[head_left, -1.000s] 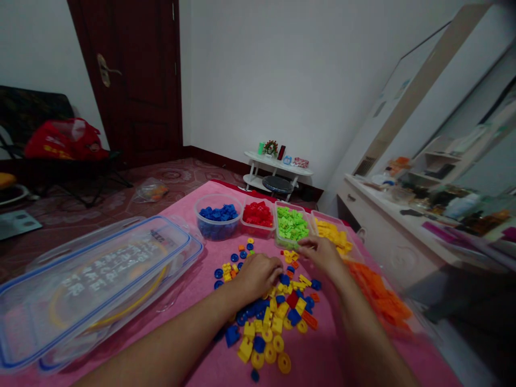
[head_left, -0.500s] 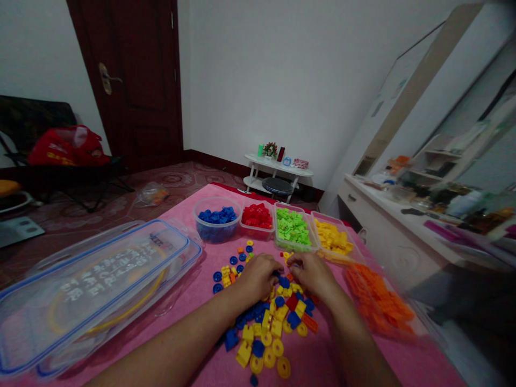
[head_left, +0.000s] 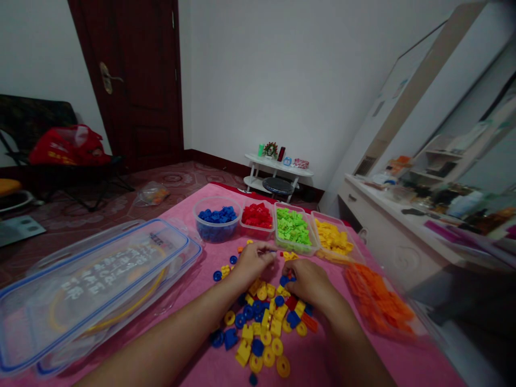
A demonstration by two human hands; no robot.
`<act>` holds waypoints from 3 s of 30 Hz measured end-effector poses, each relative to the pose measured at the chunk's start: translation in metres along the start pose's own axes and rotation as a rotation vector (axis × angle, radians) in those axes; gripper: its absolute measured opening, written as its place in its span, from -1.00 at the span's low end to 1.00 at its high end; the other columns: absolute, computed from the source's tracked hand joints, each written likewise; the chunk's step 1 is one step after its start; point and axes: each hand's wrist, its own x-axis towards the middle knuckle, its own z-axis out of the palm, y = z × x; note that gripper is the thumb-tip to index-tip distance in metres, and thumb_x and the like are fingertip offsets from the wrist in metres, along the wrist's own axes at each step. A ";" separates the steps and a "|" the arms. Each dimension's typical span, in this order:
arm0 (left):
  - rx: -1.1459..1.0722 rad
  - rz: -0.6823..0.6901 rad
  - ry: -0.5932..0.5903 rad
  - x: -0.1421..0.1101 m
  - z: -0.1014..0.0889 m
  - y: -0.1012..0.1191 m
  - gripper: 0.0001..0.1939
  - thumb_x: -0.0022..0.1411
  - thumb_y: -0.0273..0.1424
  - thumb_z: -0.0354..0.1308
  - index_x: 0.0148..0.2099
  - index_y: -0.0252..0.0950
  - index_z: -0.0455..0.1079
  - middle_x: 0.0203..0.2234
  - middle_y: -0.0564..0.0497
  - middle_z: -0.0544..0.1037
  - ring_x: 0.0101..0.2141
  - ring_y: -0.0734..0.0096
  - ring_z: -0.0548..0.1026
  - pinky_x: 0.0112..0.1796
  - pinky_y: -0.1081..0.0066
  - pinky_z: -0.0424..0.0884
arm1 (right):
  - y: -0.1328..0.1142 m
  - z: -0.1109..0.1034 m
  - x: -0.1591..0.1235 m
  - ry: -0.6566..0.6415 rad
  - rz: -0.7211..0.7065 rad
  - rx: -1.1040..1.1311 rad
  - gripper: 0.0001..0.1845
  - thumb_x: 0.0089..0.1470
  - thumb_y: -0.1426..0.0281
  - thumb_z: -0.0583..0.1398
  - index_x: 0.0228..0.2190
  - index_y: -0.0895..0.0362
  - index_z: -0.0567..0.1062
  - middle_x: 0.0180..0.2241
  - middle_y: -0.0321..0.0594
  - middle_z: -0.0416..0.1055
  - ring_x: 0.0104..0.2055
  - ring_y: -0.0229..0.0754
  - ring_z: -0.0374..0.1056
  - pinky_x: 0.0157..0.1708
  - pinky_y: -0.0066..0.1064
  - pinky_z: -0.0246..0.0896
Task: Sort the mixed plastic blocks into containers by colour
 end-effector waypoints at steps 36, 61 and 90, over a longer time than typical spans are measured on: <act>-0.777 -0.451 -0.220 -0.001 -0.018 0.038 -0.88 0.23 -0.57 0.02 -0.23 -0.48 0.38 -0.51 -0.01 0.43 -0.68 0.76 0.28 -0.76 0.78 -0.01 | -0.020 -0.030 -0.005 0.472 -0.187 0.888 -0.75 -0.01 0.30 0.23 -0.26 0.15 0.51 -0.27 -0.14 0.47 -0.45 -0.26 0.37 -0.46 -0.43 0.28; 1.335 0.060 -0.044 0.008 -0.053 0.057 -0.78 0.09 -0.45 0.11 -0.24 -0.23 0.56 -0.27 -0.11 0.60 -0.21 0.19 0.54 -0.24 0.38 0.39 | -0.023 -0.001 0.007 0.355 -0.287 0.667 -0.81 -0.03 0.46 0.15 -0.36 0.15 0.56 -0.36 -0.18 0.51 -0.34 -0.20 0.40 -0.34 -0.39 0.28; 1.241 0.086 -0.085 0.020 -0.039 0.020 -0.80 0.03 -0.48 0.18 -0.28 -0.24 0.59 -0.25 -0.21 0.57 -0.21 0.07 0.52 -0.23 0.27 0.37 | -0.020 0.028 0.014 0.297 -0.281 0.555 -0.73 -0.05 0.53 0.14 -0.29 0.14 0.56 -0.30 -0.16 0.49 -0.30 -0.18 0.40 -0.27 -0.37 0.25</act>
